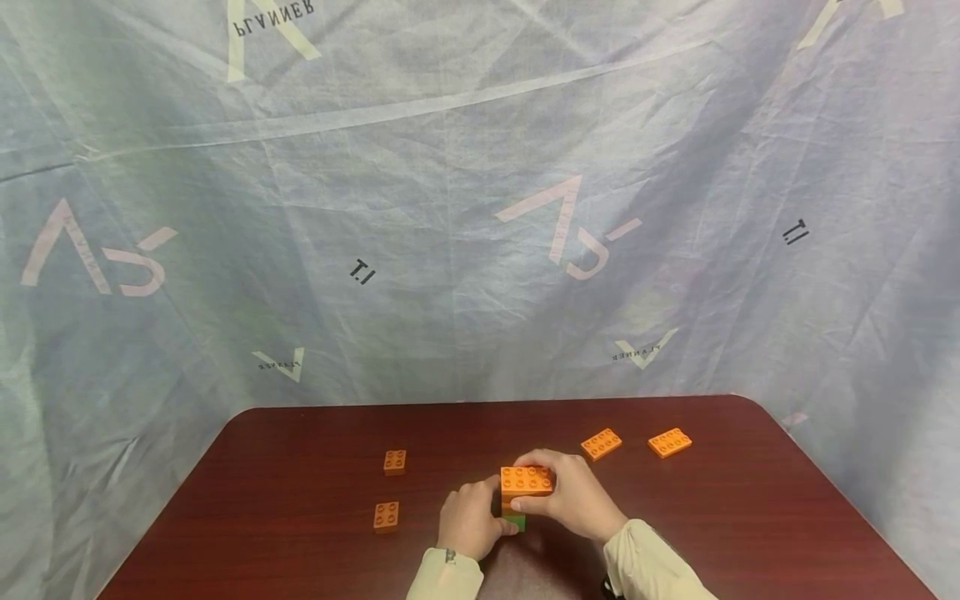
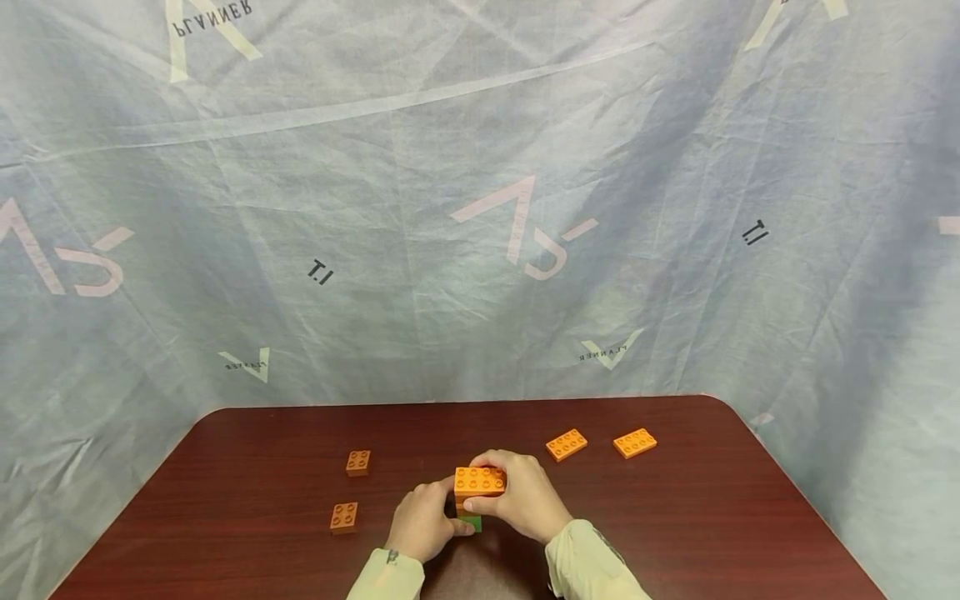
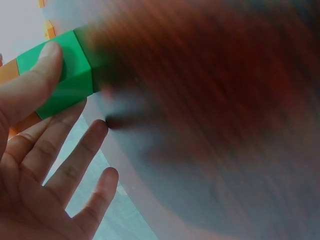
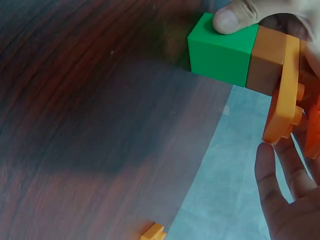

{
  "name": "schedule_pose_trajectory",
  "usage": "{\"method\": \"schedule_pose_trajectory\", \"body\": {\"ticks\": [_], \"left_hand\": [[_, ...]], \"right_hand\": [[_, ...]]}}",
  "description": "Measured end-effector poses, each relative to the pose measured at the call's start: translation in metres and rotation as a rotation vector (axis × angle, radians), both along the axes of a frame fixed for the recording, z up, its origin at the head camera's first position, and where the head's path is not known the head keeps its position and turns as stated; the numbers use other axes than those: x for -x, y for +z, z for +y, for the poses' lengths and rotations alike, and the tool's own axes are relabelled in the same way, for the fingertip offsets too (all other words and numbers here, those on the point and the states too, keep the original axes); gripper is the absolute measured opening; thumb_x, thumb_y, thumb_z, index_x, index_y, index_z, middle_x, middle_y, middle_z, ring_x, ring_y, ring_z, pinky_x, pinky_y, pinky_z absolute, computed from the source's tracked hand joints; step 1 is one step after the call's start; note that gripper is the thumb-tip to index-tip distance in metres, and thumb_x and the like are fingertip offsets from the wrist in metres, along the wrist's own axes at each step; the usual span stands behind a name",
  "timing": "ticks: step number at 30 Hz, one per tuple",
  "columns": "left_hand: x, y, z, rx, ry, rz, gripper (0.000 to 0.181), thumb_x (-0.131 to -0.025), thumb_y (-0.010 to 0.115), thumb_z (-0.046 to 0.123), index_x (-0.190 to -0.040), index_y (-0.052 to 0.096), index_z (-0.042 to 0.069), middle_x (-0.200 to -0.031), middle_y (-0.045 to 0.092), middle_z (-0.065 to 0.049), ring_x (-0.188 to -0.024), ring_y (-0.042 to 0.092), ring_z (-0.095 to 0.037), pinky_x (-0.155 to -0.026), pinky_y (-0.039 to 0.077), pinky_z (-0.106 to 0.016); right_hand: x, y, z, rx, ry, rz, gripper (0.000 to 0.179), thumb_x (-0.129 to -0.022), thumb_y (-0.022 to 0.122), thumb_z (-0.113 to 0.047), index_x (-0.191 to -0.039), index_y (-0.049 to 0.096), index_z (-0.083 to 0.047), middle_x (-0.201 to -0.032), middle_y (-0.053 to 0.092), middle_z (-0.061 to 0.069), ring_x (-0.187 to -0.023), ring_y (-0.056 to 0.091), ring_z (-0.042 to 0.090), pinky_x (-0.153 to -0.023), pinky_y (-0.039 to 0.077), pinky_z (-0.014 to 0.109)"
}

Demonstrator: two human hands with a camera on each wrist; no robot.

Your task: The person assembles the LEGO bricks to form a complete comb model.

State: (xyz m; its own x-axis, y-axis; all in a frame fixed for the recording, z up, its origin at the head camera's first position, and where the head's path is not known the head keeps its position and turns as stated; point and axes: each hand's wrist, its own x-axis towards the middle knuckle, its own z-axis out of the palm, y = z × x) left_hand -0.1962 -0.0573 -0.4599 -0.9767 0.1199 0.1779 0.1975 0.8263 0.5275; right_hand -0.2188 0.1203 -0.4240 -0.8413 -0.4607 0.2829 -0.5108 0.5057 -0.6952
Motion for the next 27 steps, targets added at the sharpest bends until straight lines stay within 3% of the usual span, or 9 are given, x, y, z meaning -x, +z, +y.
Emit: {"method": "schedule_pose_trajectory", "body": {"ticks": [8, 18, 27], "left_hand": [[-0.001, -0.005, 0.001, -0.026, 0.0, -0.005, 0.053, -0.065, 0.097, 0.022, -0.109, 0.073, 0.006, -0.093, 0.074, -0.009, -0.076, 0.068, -0.03, -0.069, 0.055, -0.052], [0.0, -0.008, 0.001, -0.067, -0.01, -0.065, 0.054, -0.067, 0.096, 0.02, -0.113, 0.071, 0.006, -0.095, 0.073, -0.01, -0.08, 0.068, -0.032, -0.071, 0.055, -0.056], [0.0, -0.008, -0.003, -0.106, -0.046, -0.14, 0.065, -0.07, 0.094, 0.01, -0.127, 0.065, -0.003, -0.115, 0.07, -0.02, -0.099, 0.067, -0.043, -0.083, 0.053, -0.063]], "right_hand": [[0.001, -0.008, 0.003, 0.033, 0.004, -0.06, 0.036, -0.079, 0.089, -0.027, -0.11, 0.073, -0.019, -0.097, 0.07, -0.007, -0.075, 0.058, 0.009, -0.066, 0.05, 0.027], [0.004, -0.016, 0.006, 0.084, 0.039, -0.09, 0.035, -0.079, 0.089, -0.027, -0.109, 0.073, -0.019, -0.092, 0.069, -0.006, -0.071, 0.059, 0.01, -0.063, 0.052, 0.028], [0.005, -0.015, 0.007, 0.11, 0.064, -0.136, 0.035, -0.08, 0.089, -0.025, -0.111, 0.073, -0.017, -0.09, 0.07, -0.004, -0.07, 0.06, 0.012, -0.062, 0.053, 0.029]]}}
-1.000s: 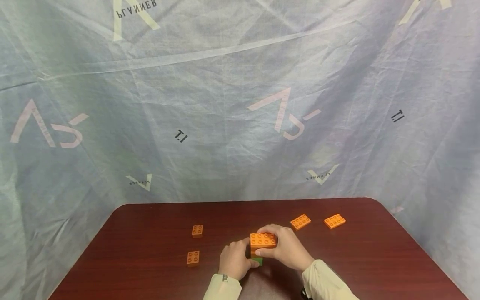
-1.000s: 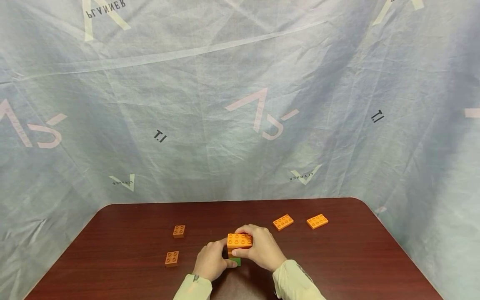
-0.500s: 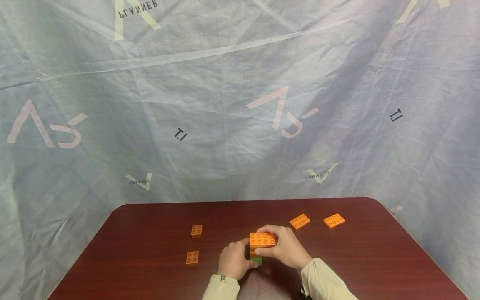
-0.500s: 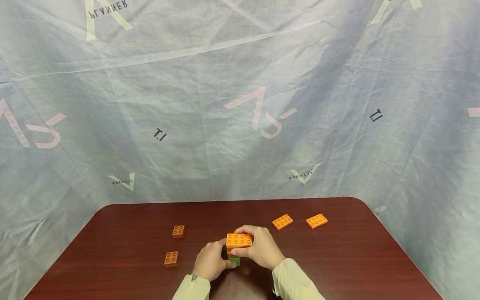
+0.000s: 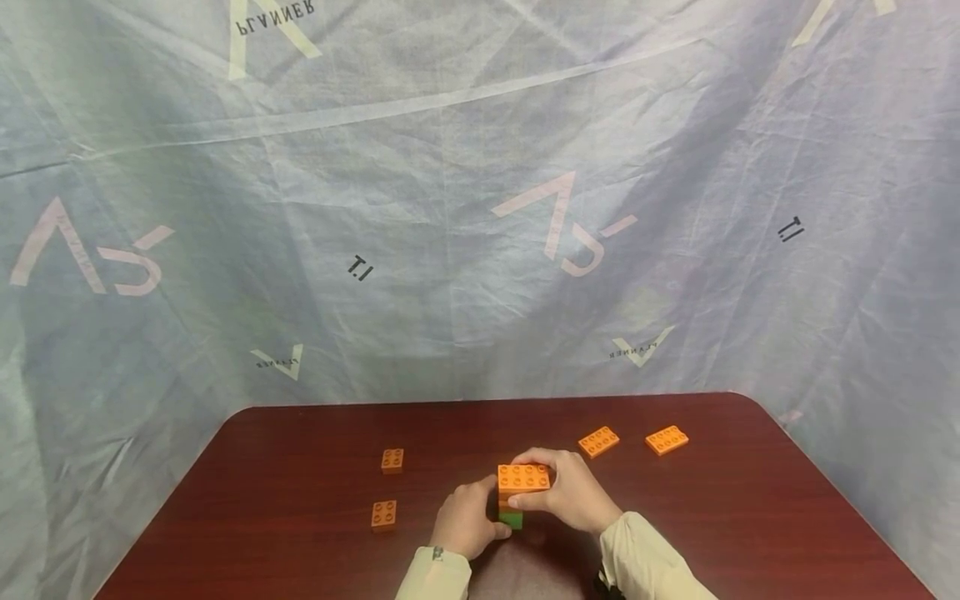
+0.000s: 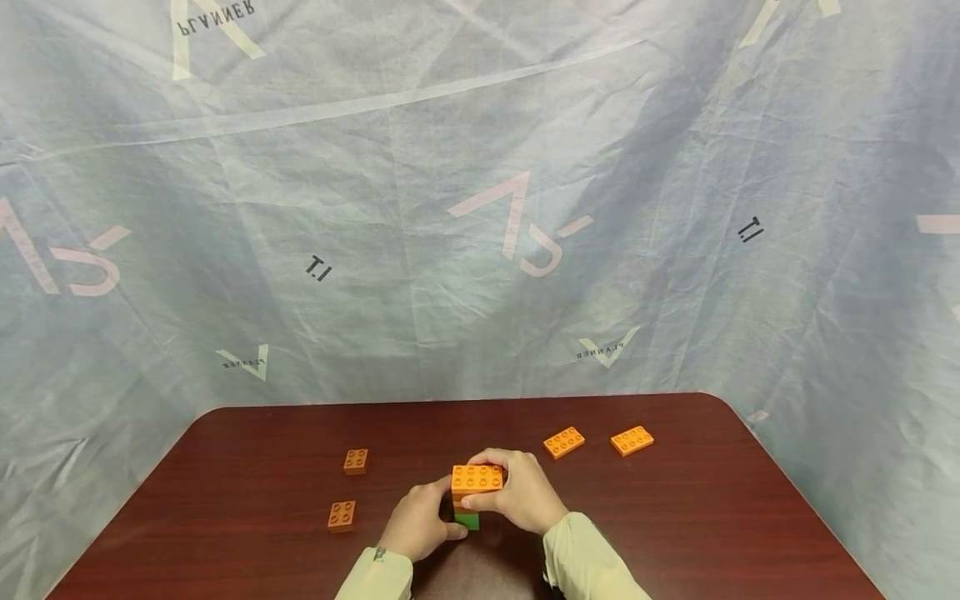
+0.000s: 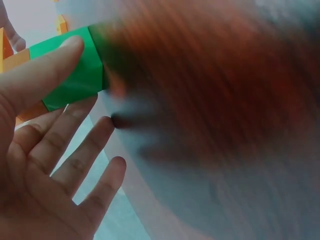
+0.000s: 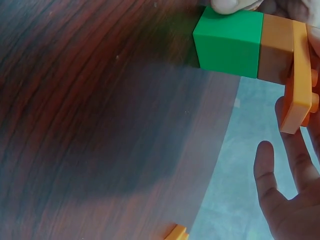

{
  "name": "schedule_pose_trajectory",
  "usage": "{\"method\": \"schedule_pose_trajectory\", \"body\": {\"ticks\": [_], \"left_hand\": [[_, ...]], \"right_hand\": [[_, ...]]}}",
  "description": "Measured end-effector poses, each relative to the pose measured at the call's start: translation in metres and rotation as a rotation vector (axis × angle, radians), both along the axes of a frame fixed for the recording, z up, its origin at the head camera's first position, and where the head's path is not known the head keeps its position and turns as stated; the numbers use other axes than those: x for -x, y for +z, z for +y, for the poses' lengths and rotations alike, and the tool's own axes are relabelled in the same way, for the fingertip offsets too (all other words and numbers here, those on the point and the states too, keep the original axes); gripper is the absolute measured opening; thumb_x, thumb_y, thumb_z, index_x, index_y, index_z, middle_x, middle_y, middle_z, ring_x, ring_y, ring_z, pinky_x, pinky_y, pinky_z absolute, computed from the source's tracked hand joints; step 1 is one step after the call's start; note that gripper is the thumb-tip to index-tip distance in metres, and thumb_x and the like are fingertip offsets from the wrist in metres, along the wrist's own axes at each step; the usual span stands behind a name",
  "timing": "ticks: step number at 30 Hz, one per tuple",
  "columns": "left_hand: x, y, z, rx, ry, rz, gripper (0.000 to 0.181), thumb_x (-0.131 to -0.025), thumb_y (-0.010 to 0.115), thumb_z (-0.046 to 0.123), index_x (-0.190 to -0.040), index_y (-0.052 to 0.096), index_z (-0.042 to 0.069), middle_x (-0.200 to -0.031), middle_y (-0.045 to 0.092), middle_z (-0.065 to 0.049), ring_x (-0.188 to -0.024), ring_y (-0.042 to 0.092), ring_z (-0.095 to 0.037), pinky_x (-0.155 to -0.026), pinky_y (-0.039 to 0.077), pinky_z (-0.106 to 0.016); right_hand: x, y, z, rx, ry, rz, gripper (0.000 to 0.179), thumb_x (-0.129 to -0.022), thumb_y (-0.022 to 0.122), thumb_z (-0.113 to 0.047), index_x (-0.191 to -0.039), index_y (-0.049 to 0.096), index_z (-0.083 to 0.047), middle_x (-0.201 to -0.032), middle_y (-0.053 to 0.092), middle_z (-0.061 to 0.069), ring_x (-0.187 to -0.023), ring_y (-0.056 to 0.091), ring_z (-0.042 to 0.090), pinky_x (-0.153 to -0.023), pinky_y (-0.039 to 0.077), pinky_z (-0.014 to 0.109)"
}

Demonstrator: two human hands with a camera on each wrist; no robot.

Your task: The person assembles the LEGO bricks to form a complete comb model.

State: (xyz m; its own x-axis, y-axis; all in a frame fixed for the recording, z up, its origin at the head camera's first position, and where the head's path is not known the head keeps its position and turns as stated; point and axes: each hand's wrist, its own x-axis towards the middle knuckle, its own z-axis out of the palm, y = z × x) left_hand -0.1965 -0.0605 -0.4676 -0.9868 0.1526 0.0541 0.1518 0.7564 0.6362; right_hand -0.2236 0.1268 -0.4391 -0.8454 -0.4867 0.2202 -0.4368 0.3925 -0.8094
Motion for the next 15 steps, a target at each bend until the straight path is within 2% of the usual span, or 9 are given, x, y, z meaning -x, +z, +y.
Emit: {"method": "schedule_pose_trajectory", "body": {"ticks": [5, 11, 15], "left_hand": [[-0.002, 0.003, -0.003, -0.023, -0.007, 0.002, 0.058, -0.07, 0.093, 0.006, -0.122, 0.067, 0.002, -0.111, 0.071, -0.017, -0.098, 0.068, -0.04, -0.081, 0.054, -0.062], [-0.004, 0.008, -0.01, -0.038, -0.007, 0.04, 0.05, -0.071, 0.092, 0.005, -0.115, 0.069, 0.008, -0.105, 0.072, -0.009, -0.092, 0.068, -0.032, -0.078, 0.055, -0.057], [-0.006, 0.011, -0.014, -0.016, -0.004, 0.074, 0.047, -0.071, 0.092, 0.005, -0.112, 0.07, 0.01, -0.108, 0.072, -0.008, -0.096, 0.068, -0.032, -0.081, 0.055, -0.055]], "right_hand": [[0.001, 0.0, -0.001, -0.001, 0.004, 0.002, 0.036, -0.08, 0.089, -0.025, -0.111, 0.073, -0.017, -0.091, 0.07, -0.004, -0.07, 0.061, 0.011, -0.062, 0.053, 0.029], [0.001, 0.0, -0.002, -0.012, 0.001, 0.023, 0.037, -0.079, 0.089, -0.025, -0.111, 0.073, -0.016, -0.089, 0.069, -0.005, -0.07, 0.06, 0.009, -0.063, 0.052, 0.027], [0.001, 0.001, -0.002, -0.022, 0.001, 0.037, 0.037, -0.078, 0.09, -0.024, -0.11, 0.073, -0.016, -0.088, 0.068, -0.005, -0.07, 0.059, 0.008, -0.062, 0.052, 0.027]]}}
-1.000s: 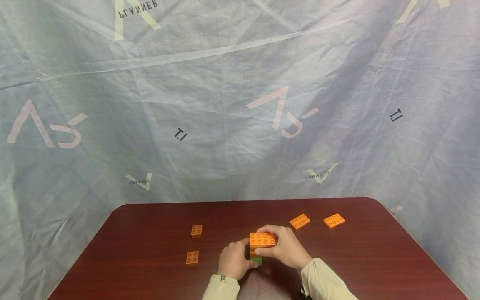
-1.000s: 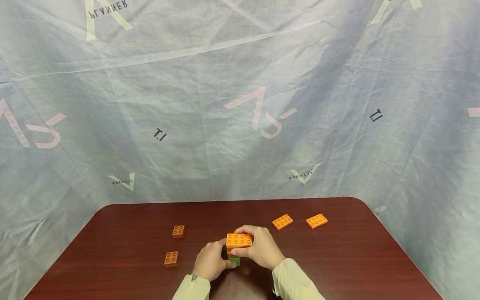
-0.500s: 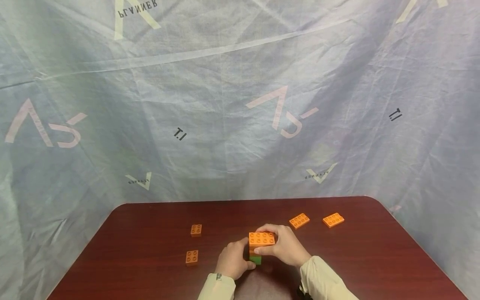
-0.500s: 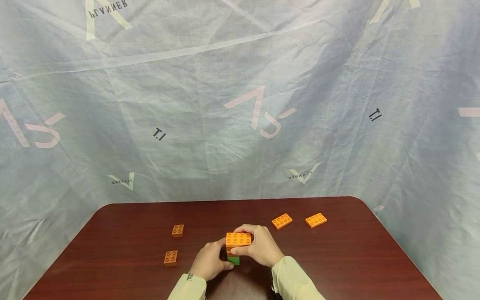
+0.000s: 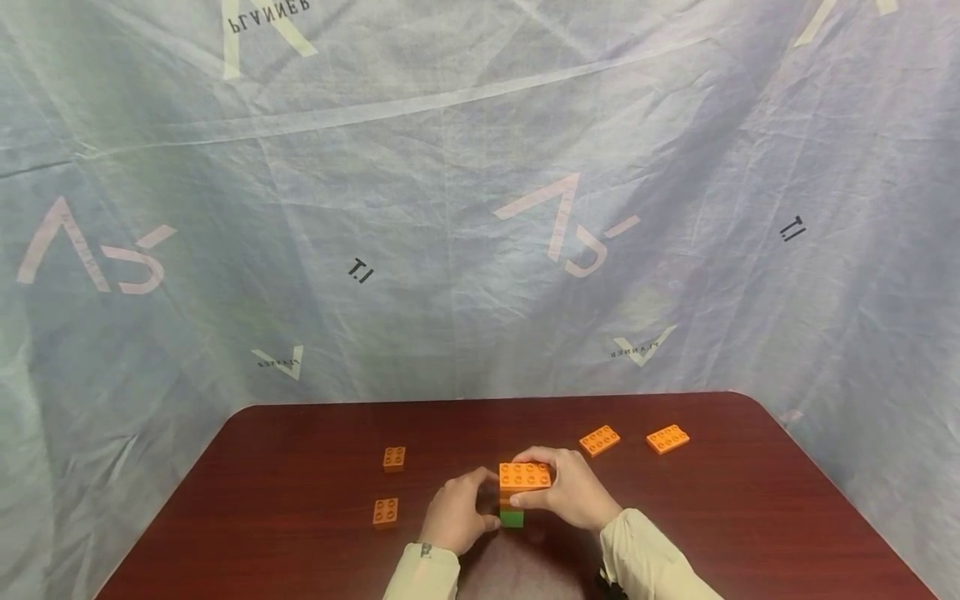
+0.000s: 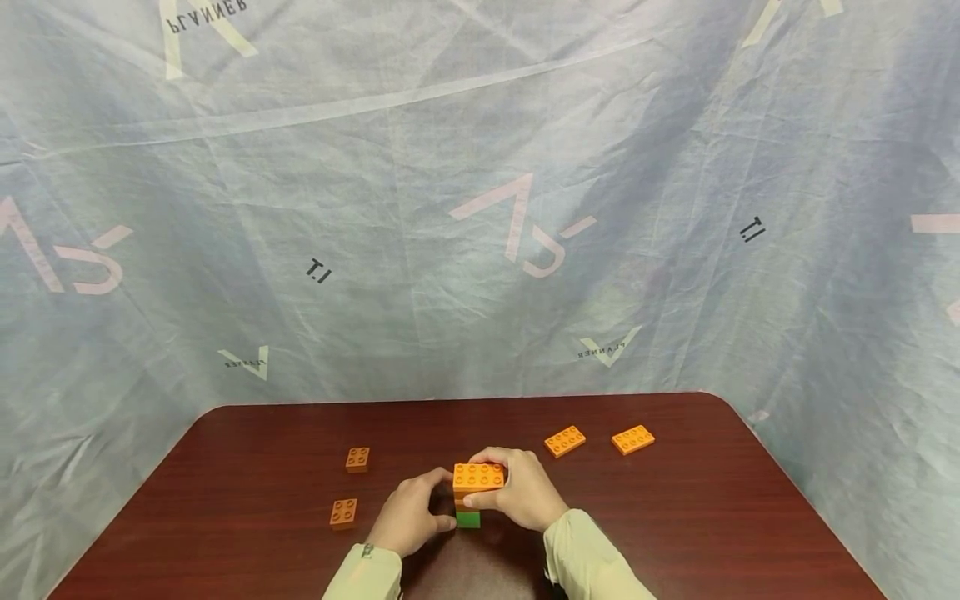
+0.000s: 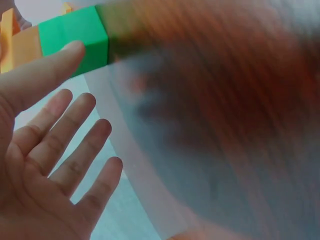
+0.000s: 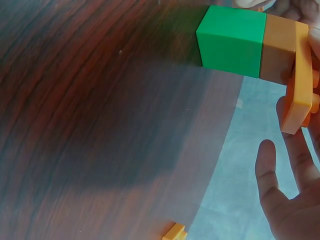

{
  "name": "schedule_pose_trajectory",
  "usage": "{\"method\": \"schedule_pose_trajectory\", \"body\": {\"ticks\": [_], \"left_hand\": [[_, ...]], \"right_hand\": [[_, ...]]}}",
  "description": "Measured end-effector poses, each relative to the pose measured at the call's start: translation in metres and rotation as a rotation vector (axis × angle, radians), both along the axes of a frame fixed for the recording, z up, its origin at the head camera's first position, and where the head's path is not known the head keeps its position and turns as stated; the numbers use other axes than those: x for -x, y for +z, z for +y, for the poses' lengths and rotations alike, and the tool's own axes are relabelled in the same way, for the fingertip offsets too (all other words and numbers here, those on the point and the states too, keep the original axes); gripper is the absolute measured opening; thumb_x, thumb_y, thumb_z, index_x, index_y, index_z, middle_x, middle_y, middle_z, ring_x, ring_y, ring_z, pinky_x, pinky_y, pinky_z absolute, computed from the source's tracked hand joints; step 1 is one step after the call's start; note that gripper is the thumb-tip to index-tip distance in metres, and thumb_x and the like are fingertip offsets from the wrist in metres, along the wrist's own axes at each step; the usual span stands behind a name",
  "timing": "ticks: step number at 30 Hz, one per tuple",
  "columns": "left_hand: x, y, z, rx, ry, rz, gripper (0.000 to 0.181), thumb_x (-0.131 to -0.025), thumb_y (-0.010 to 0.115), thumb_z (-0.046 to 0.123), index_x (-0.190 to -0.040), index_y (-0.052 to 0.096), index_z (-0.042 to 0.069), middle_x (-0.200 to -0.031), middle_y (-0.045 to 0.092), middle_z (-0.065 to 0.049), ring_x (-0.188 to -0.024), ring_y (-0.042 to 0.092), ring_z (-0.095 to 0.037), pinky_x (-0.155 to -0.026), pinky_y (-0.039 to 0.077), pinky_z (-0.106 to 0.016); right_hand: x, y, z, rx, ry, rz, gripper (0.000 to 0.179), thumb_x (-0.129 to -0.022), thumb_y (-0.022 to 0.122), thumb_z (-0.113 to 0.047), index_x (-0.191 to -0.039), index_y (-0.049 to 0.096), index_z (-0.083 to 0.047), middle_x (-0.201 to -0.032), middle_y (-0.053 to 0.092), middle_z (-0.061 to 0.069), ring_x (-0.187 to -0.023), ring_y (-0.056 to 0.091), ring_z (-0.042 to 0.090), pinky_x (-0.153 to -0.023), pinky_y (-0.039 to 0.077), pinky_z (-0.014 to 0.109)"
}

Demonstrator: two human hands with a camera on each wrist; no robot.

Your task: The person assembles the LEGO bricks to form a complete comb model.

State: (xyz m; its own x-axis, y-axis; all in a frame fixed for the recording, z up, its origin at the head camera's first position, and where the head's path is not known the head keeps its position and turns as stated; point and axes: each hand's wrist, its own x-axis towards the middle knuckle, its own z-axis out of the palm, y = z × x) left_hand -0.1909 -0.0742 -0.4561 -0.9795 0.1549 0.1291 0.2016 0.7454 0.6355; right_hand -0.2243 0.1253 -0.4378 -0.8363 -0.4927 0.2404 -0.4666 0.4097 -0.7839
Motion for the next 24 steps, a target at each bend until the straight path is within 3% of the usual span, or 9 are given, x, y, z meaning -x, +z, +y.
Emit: {"method": "schedule_pose_trajectory", "body": {"ticks": [17, 24], "left_hand": [[-0.005, 0.007, -0.021, 0.033, 0.05, 0.05, 0.043, -0.076, 0.089, 0.01, -0.115, 0.071, 0.013, -0.115, 0.072, -0.009, -0.1, 0.068, -0.033, -0.081, 0.055, -0.053], [-0.006, 0.006, -0.031, 0.036, 0.067, 0.029, 0.045, -0.076, 0.089, 0.009, -0.117, 0.07, 0.012, -0.119, 0.071, -0.011, -0.103, 0.068, -0.037, -0.083, 0.055, -0.055]], "right_hand": [[-0.001, 0.001, 0.0, -0.01, -0.018, 0.042, 0.041, -0.074, 0.092, -0.022, -0.109, 0.074, -0.014, -0.087, 0.069, -0.005, -0.071, 0.058, 0.007, -0.063, 0.05, 0.025], [-0.002, 0.0, 0.001, -0.029, -0.02, 0.045, 0.041, -0.074, 0.092, -0.024, -0.108, 0.074, -0.016, -0.085, 0.068, -0.007, -0.07, 0.058, 0.007, -0.063, 0.051, 0.025]]}}
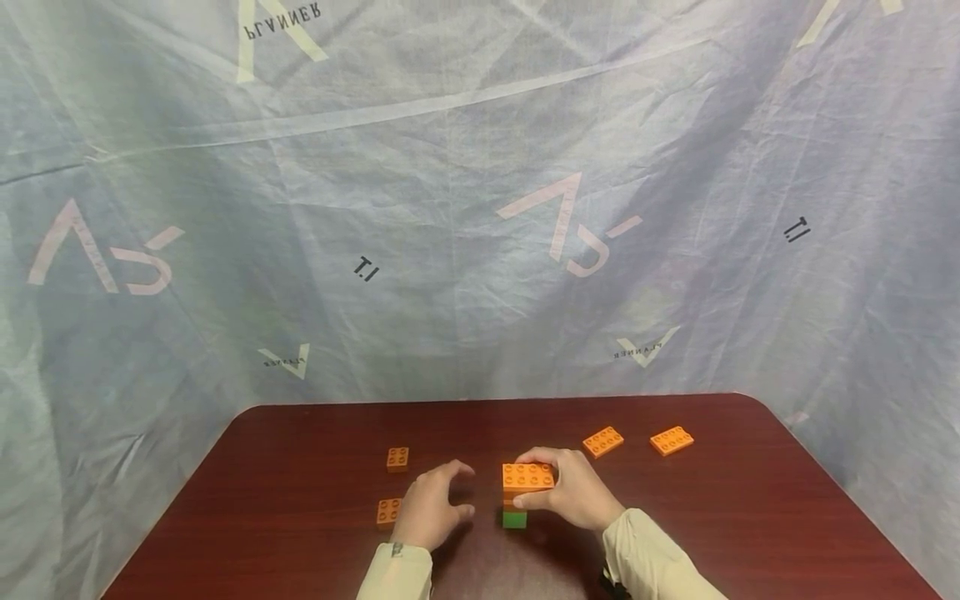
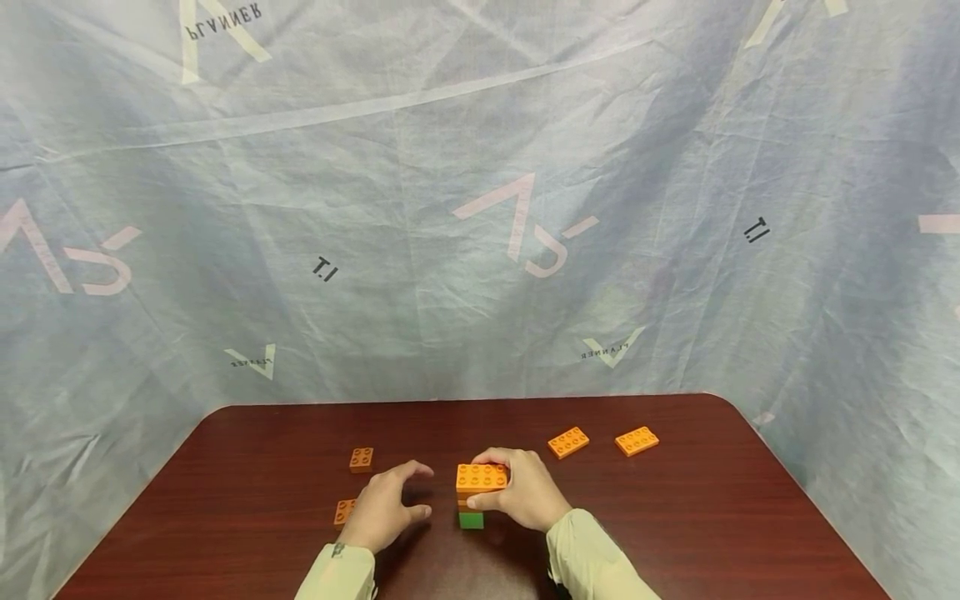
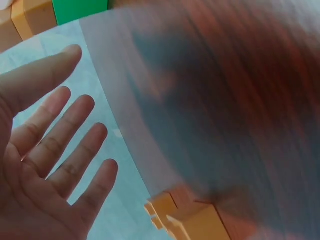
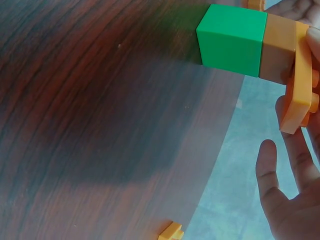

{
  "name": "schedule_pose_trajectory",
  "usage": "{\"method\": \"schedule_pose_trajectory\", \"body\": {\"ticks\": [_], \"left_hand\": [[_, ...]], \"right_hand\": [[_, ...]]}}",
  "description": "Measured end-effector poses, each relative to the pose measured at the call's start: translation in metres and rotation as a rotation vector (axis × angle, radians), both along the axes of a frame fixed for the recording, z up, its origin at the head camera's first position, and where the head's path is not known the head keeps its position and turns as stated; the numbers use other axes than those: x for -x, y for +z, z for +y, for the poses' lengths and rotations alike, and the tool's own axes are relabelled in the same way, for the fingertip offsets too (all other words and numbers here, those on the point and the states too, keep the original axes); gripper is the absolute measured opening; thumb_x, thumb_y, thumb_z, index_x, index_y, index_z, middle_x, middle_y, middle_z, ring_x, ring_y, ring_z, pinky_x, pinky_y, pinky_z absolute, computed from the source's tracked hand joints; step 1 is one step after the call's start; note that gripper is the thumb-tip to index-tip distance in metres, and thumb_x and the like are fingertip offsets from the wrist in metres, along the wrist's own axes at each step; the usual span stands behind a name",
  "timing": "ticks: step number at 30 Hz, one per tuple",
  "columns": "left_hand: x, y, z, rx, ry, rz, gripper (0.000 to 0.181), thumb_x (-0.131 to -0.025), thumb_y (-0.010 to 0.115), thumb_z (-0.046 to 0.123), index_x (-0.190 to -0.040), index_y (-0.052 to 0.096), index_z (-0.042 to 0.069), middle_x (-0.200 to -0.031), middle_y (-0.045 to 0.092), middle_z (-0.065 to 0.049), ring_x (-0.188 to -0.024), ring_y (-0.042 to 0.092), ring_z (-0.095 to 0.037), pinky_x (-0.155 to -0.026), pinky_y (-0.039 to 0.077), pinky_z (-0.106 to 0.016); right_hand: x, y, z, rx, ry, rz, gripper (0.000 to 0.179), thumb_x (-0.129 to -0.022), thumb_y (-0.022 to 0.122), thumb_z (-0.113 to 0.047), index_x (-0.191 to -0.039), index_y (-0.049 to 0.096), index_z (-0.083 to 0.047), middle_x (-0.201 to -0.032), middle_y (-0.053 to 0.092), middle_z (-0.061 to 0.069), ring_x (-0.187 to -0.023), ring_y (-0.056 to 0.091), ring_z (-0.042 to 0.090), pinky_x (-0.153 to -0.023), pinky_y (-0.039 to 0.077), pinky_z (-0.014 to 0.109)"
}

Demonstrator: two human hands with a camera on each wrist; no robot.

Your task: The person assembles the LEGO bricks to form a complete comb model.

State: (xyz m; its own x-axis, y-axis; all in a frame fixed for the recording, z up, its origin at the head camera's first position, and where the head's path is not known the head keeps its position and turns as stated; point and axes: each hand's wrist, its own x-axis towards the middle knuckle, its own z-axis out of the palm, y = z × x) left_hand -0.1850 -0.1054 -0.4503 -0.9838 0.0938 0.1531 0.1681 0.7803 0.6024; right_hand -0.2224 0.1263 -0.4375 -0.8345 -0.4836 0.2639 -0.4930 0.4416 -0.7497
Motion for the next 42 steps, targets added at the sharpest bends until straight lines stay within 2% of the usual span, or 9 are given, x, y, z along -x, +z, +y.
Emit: {"method": "schedule_pose_trajectory", "body": {"ticks": [4, 13, 27, 35, 42], "left_hand": [[-0.001, -0.002, -0.006, -0.006, 0.007, -0.025, 0.045, -0.078, 0.088, 0.009, -0.118, 0.07, 0.012, -0.122, 0.069, -0.012, -0.106, 0.067, -0.038, -0.085, 0.054, -0.056], [-0.006, -0.001, -0.022, 0.017, 0.052, -0.01, 0.044, -0.076, 0.089, 0.009, -0.116, 0.071, 0.013, -0.124, 0.068, -0.015, -0.107, 0.066, -0.04, -0.084, 0.054, -0.058], [-0.012, 0.0, -0.048, 0.041, 0.14, -0.055, 0.043, -0.075, 0.089, 0.009, -0.114, 0.071, 0.013, -0.12, 0.07, -0.012, -0.109, 0.066, -0.038, -0.085, 0.053, -0.056], [-0.017, -0.002, -0.061, 0.059, 0.15, -0.044, 0.042, -0.074, 0.09, 0.01, -0.112, 0.071, 0.013, -0.114, 0.071, -0.009, -0.1, 0.067, -0.034, -0.081, 0.054, -0.054], [-0.02, -0.006, -0.072, 0.08, 0.183, -0.07, 0.043, -0.072, 0.091, 0.012, -0.111, 0.072, 0.012, -0.11, 0.071, -0.008, -0.095, 0.068, -0.035, -0.079, 0.054, -0.055]], "right_hand": [[0.0, -0.001, 0.001, -0.009, -0.001, 0.005, 0.04, -0.074, 0.093, -0.025, -0.108, 0.074, -0.016, -0.085, 0.068, -0.008, -0.07, 0.058, 0.006, -0.063, 0.05, 0.026], [0.0, 0.001, 0.001, -0.017, -0.004, 0.004, 0.04, -0.073, 0.093, -0.025, -0.108, 0.074, -0.017, -0.084, 0.067, -0.008, -0.069, 0.057, 0.007, -0.062, 0.05, 0.026], [0.0, 0.003, 0.002, -0.002, 0.016, -0.006, 0.041, -0.072, 0.093, -0.021, -0.107, 0.074, -0.014, -0.083, 0.066, -0.006, -0.068, 0.056, 0.008, -0.06, 0.048, 0.026], [0.0, 0.003, 0.002, -0.012, 0.011, -0.002, 0.041, -0.073, 0.093, -0.022, -0.108, 0.073, -0.014, -0.083, 0.066, -0.006, -0.068, 0.055, 0.008, -0.06, 0.048, 0.026], [0.0, 0.001, 0.001, -0.01, 0.016, -0.008, 0.042, -0.073, 0.093, -0.022, -0.109, 0.073, -0.014, -0.084, 0.067, -0.006, -0.069, 0.056, 0.008, -0.06, 0.048, 0.026]]}}
